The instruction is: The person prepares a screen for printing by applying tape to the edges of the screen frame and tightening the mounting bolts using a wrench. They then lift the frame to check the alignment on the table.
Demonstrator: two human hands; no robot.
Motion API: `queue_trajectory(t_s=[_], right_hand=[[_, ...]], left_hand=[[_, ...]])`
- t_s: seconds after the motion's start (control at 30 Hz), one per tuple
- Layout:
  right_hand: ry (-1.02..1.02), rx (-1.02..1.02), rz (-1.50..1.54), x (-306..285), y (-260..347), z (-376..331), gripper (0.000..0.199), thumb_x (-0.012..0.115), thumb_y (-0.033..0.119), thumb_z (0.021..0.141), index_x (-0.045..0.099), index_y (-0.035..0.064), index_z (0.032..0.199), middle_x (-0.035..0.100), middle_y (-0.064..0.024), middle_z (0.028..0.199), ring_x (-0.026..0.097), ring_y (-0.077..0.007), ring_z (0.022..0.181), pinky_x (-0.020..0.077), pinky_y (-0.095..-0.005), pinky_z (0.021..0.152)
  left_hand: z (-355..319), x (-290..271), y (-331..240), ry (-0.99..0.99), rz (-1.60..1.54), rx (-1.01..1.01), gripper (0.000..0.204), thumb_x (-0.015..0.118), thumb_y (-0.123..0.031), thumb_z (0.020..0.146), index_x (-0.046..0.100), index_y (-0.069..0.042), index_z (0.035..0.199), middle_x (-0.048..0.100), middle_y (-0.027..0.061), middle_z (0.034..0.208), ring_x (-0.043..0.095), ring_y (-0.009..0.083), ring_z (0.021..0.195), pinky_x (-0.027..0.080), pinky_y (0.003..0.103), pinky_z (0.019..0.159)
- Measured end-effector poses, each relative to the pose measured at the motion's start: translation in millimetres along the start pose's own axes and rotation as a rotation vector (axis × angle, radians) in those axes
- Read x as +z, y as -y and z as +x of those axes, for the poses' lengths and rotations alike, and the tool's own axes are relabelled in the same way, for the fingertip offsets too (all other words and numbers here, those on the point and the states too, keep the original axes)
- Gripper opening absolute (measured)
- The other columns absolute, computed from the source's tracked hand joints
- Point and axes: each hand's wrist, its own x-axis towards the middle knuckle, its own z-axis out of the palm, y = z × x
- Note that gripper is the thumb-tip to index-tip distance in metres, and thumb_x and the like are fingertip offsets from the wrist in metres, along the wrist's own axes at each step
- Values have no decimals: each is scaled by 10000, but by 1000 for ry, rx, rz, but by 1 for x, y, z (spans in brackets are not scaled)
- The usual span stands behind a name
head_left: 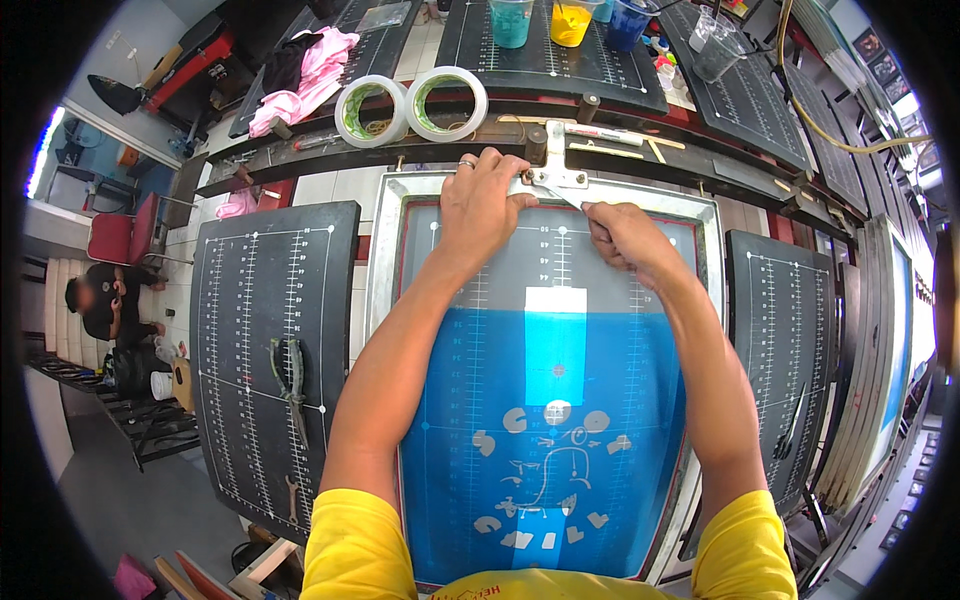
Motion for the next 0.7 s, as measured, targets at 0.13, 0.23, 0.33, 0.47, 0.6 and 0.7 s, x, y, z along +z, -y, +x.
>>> queue_trajectory(t_s=[0.13, 0.23, 0.33, 0.47, 0.6, 0.7], right_hand=[[50, 50, -21, -19, 11, 9, 428, 518, 312, 966, 369, 165, 593, 290, 68, 493, 194, -64, 417, 122, -288, 405], [81, 74, -37, -31, 18, 19, 429, 537, 304, 956, 366, 167, 587, 284, 70, 494, 198, -65, 415, 121, -284, 404], [120, 92, -47, -35, 23, 23, 430, 553, 298, 946, 379, 162, 577, 283, 72, 488, 208, -60, 405, 118, -277, 397], [89, 67, -59, -32, 25, 20, 433, 559, 313, 940, 389, 156, 574, 282, 75, 479, 197, -57, 395, 109, -277, 391], [100, 76, -69, -32, 31, 23, 429, 577, 312, 931, 397, 153, 575, 286, 72, 471, 194, -55, 388, 104, -278, 391], [89, 100, -124, -38, 38, 31, 426, 587, 316, 924, 415, 141, 576, 290, 72, 468, 195, -57, 384, 104, -276, 392]], left_hand=[[1, 0, -1, 38, 12, -32, 344, 765, -244, 778, 677, -145, 1096, 598, 39, 992, 554, 272, 944, 456, 418, 805], [1, 1, -1, 58, 22, -49, 355, 762, -252, 781, 677, -160, 1113, 594, 33, 1011, 552, 269, 964, 452, 415, 829], [2, 0, 0, 58, 32, -56, 359, 766, -246, 777, 677, -161, 1113, 592, 31, 1015, 554, 268, 970, 453, 418, 837], [1, 0, -1, 59, 38, -59, 363, 770, -238, 773, 677, -162, 1115, 590, 31, 1021, 555, 266, 968, 452, 420, 842], [1, 0, -1, 67, 32, -66, 365, 766, -244, 776, 677, -159, 1120, 588, 34, 1020, 556, 265, 962, 449, 422, 840], [1, 2, -1, 55, 42, -66, 370, 767, -253, 774, 676, -158, 1119, 586, 36, 1017, 555, 265, 960, 448, 423, 838]])
